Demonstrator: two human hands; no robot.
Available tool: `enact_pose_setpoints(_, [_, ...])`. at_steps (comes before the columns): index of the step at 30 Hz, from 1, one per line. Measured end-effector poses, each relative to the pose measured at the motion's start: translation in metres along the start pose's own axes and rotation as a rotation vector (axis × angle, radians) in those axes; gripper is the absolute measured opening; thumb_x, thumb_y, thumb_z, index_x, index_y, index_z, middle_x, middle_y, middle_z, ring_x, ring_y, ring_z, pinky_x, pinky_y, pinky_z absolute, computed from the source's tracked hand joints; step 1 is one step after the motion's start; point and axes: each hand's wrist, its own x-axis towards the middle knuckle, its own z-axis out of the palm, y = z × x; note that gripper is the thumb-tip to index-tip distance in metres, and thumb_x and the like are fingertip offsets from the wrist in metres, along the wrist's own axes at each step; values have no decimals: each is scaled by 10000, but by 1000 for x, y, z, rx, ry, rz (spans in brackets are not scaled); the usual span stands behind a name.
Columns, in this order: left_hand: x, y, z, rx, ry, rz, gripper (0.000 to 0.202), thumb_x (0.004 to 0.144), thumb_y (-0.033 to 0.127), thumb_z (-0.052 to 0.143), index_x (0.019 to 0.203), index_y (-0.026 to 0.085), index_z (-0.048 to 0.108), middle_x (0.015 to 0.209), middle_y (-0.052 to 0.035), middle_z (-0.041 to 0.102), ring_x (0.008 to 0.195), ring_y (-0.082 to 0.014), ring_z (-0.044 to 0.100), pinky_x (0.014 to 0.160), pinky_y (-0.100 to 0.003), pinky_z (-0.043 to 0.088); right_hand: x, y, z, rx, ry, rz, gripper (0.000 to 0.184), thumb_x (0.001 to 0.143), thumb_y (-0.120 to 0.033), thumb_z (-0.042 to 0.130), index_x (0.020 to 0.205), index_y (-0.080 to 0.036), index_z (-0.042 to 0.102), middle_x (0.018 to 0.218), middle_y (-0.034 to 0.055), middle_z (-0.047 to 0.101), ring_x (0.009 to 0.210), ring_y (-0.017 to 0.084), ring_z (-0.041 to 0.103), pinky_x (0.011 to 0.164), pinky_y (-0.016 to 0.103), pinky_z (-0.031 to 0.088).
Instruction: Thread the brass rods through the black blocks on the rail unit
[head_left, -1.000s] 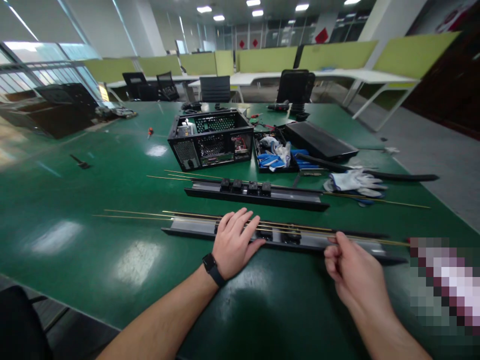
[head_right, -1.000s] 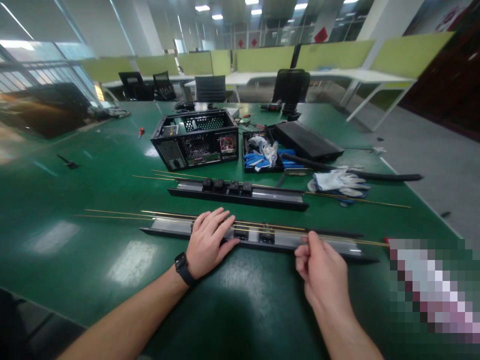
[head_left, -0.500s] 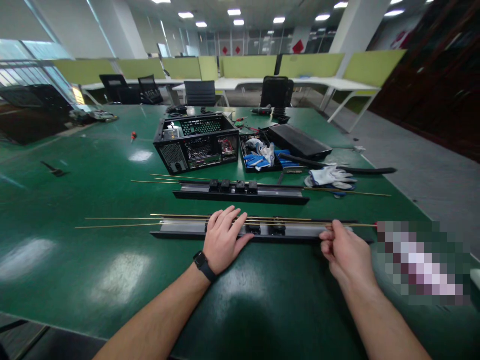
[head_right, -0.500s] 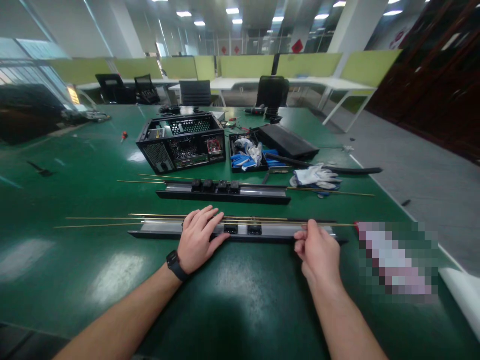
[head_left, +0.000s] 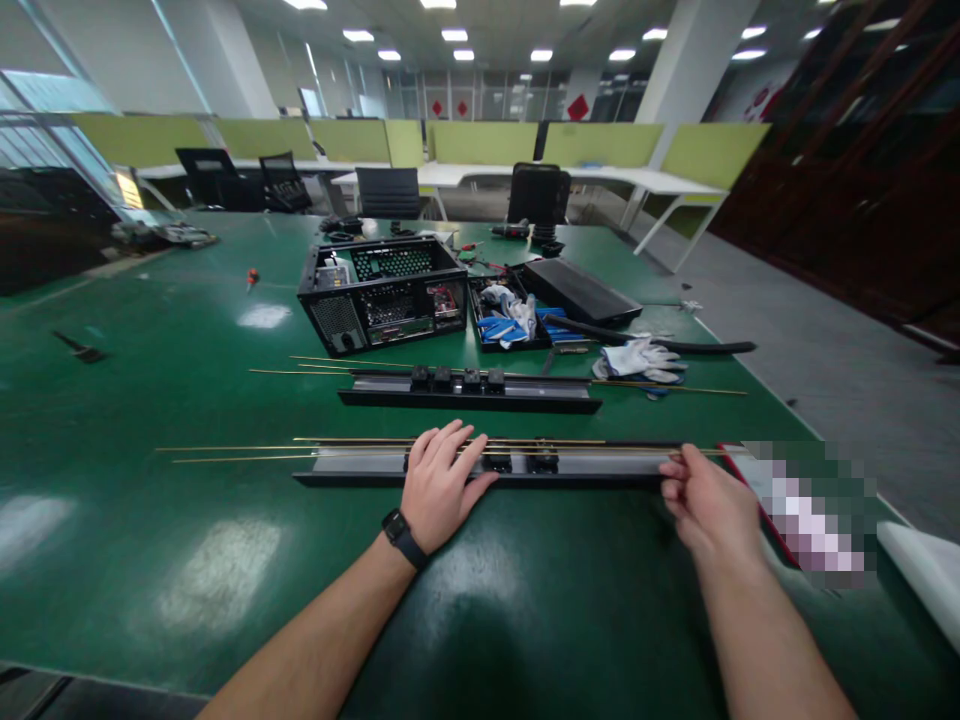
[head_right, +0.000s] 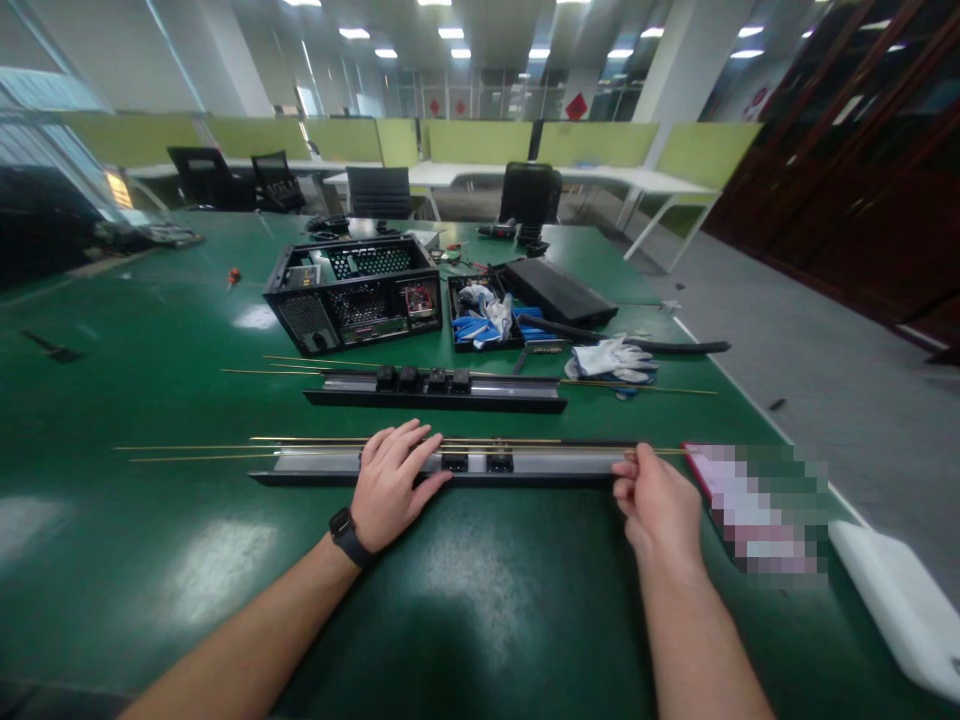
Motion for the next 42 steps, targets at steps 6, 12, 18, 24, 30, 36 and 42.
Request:
enact_pose_setpoints(6, [-1, 0, 0, -8, 0, -19, 424, 962, 416, 702, 1342, 232, 660, 1342, -120, 719, 1329, -295, 625, 1145, -500, 415, 11, -4, -8, 47, 61, 3, 168, 892, -266, 709, 814, -137, 634, 614, -9, 634, 347, 43, 422, 309, 127, 286])
enact_pose_setpoints(12, [-1, 1, -1, -12, 2, -10, 409, 962, 392, 704, 1342, 246, 665, 1335, -118, 722, 1332, -301, 623, 1140, -508, 422, 3, -3, -4, 44, 16, 9, 191, 877, -291, 738, 842, -119, 663, 622, 24, 665, 334, 45, 405, 304, 132, 262])
enact_pose_setpoints(18, [-1, 1, 1, 5, 1, 4, 413, 964, 384, 702, 1354, 255, 660, 1344, -111, 720, 1343, -296, 616, 1145, -501, 415, -23, 5, 10, -16, -191, 48, 318, 787, -373, 835, 864, -102, 688, 653, 66, 694, 314, 57, 393, 279, 156, 186])
enact_pose_setpoints(24, [-1, 0, 2, 1, -3, 29, 411, 973, 388, 690, 1357, 245, 656, 1350, -113, 718, 1348, -293, 612, 1153, -500, 408, -60, 21, 30, -36, -479, 123, 485, 714, -488, 898, 943, -107, 705, 681, 55, 697, 319, 38, 378, 294, 151, 175])
enact_pose_setpoints(30, [-2, 0, 3, -7, -14, 19, 430, 971, 382, 693, 1380, 262, 644, 1363, -108, 713, 1350, -297, 611, 1156, -509, 404, -81, 29, 50, -38, -566, 134, 520, 732, -552, 874, 931, -113, 681, 694, 78, 710, 313, 42, 382, 288, 156, 164])
enact_pose_setpoints(36, [-3, -1, 3, -14, -9, 25, 427, 975, 390, 686, 1380, 261, 644, 1361, -112, 712, 1352, -298, 610, 1156, -508, 408, -74, 28, 43, 19, -438, 86, 481, 742, -546, 855, 890, -146, 634, 635, 48, 683, 312, 63, 411, 286, 156, 188])
enact_pose_setpoints(42, [-3, -1, 2, -18, -5, 21, 434, 967, 379, 695, 1386, 277, 643, 1361, -108, 712, 1352, -304, 610, 1151, -512, 412, -80, 35, 44, -40, -570, 119, 554, 712, -591, 872, 932, -126, 666, 677, 59, 696, 326, 56, 421, 290, 152, 170])
